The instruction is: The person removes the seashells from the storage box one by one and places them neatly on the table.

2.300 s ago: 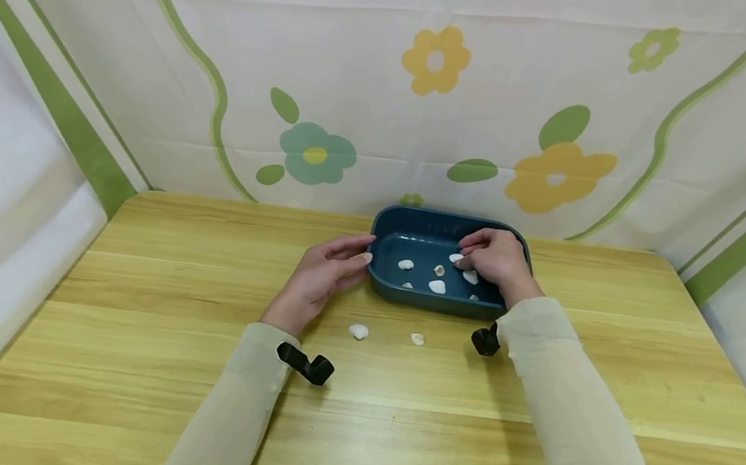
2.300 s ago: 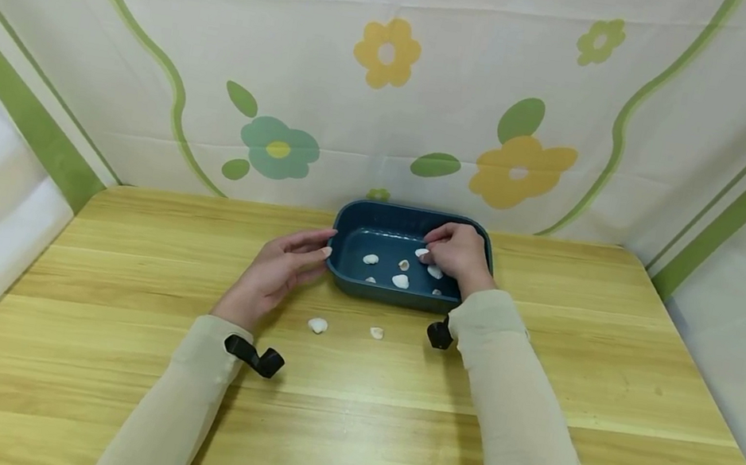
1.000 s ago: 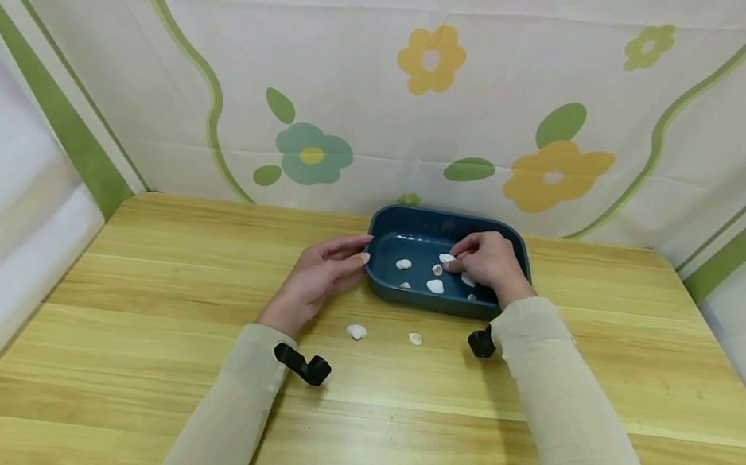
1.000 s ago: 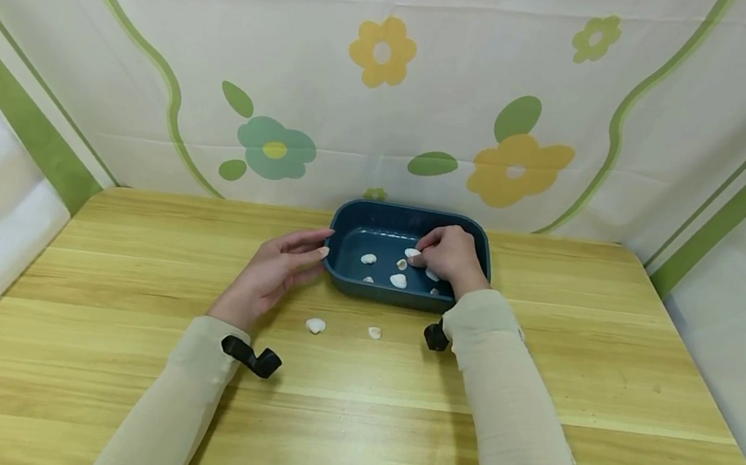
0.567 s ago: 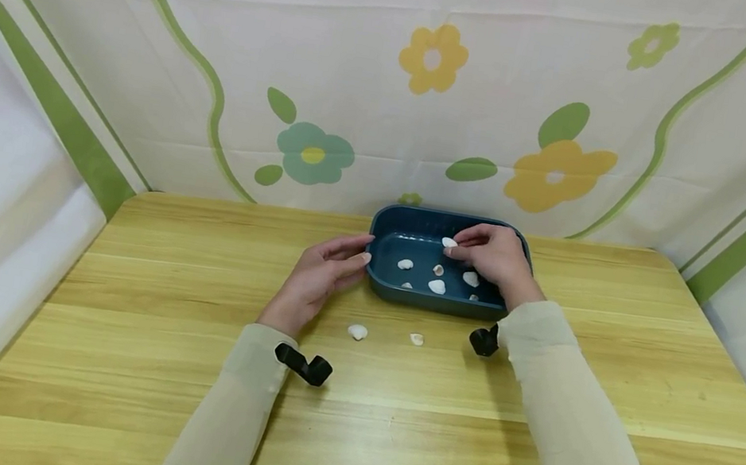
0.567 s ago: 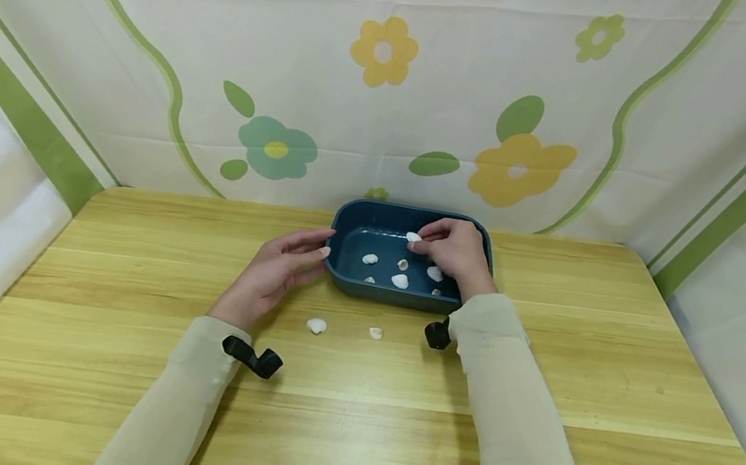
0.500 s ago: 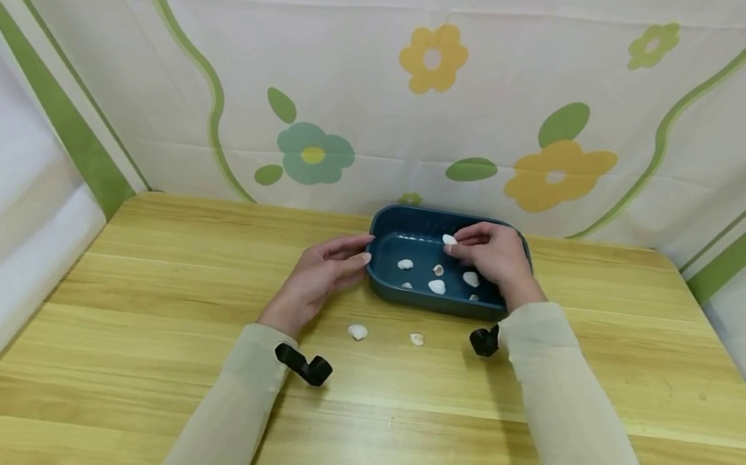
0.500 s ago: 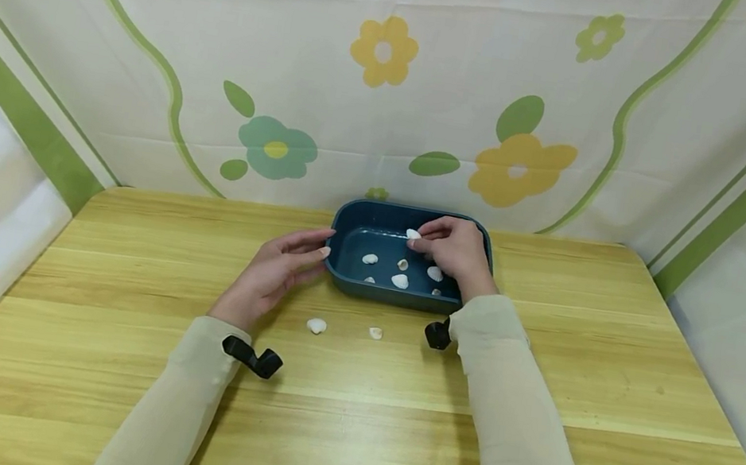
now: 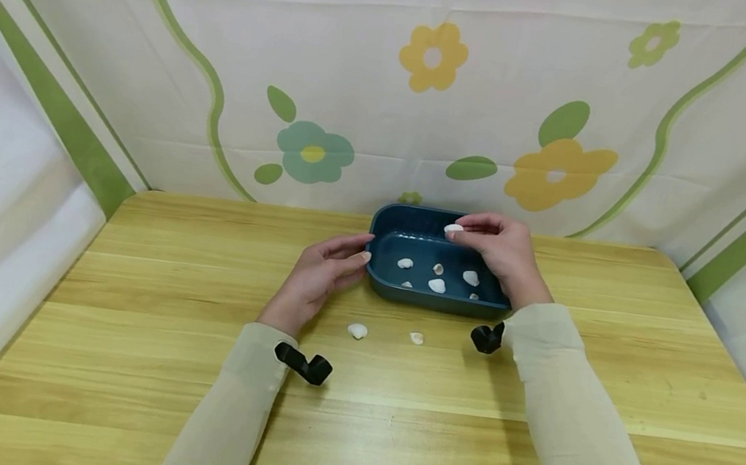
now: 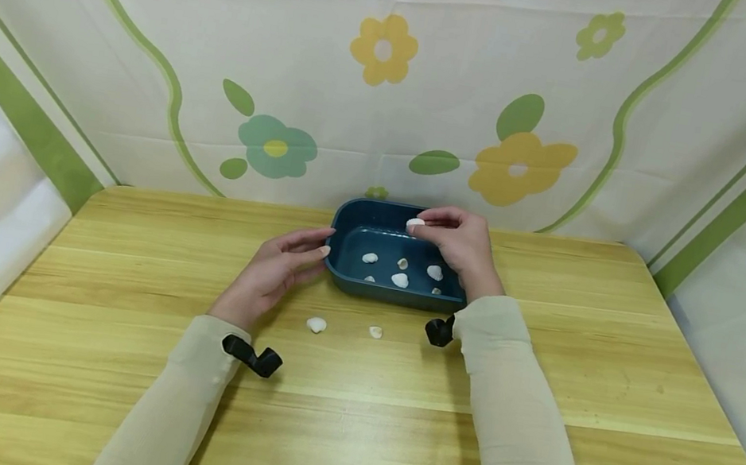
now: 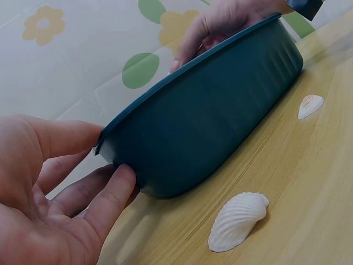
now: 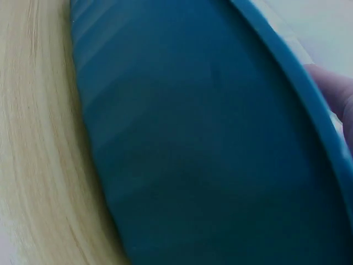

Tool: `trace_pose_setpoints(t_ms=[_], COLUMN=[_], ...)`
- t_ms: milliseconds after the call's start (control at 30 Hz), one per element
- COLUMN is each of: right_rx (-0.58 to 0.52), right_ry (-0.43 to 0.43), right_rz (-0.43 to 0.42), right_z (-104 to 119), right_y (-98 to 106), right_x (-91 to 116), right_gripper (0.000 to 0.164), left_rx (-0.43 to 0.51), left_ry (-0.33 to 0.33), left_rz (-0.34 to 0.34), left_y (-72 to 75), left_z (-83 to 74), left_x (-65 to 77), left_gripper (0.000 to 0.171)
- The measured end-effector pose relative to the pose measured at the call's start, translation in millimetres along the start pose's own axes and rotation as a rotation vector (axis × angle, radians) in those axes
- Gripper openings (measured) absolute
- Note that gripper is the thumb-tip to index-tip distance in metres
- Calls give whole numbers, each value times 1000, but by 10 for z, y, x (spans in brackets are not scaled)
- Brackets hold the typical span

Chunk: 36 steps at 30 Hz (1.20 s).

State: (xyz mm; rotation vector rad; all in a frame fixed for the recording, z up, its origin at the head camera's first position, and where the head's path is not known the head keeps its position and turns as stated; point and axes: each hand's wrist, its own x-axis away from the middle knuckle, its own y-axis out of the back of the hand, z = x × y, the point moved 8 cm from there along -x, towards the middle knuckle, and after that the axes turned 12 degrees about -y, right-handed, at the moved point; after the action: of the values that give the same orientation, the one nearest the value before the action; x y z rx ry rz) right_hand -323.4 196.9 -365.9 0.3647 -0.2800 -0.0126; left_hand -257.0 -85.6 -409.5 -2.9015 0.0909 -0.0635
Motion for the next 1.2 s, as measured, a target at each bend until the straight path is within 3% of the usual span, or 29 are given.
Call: trace_pose_setpoints(t_ms=[300, 567, 667, 767, 1000, 1200], right_rx=[-68, -361, -423, -413, -271, -181], right_ry=[4, 92, 101, 104, 118, 165], right_rz=[26, 65, 94, 91, 49, 45], right_z=[11, 70, 85, 91, 128, 299], right_y=[8, 84, 81, 79, 93, 140], right_x=[12, 49, 51, 49, 65, 286], right_gripper=[49, 29, 26, 27, 29, 30], left_rx=[0, -4, -5, -5, -1, 3], left_ry=[0, -1, -3, -2, -3, -5], left_rz=[-1, -2, -2, -1, -3, -7], left_y=[4, 11, 12, 7, 13, 40], left_z=[5, 24, 25, 19, 22, 29], left_x=[-3, -12, -11, -7, -6, -18], left_gripper=[41, 40, 40, 40, 40, 41])
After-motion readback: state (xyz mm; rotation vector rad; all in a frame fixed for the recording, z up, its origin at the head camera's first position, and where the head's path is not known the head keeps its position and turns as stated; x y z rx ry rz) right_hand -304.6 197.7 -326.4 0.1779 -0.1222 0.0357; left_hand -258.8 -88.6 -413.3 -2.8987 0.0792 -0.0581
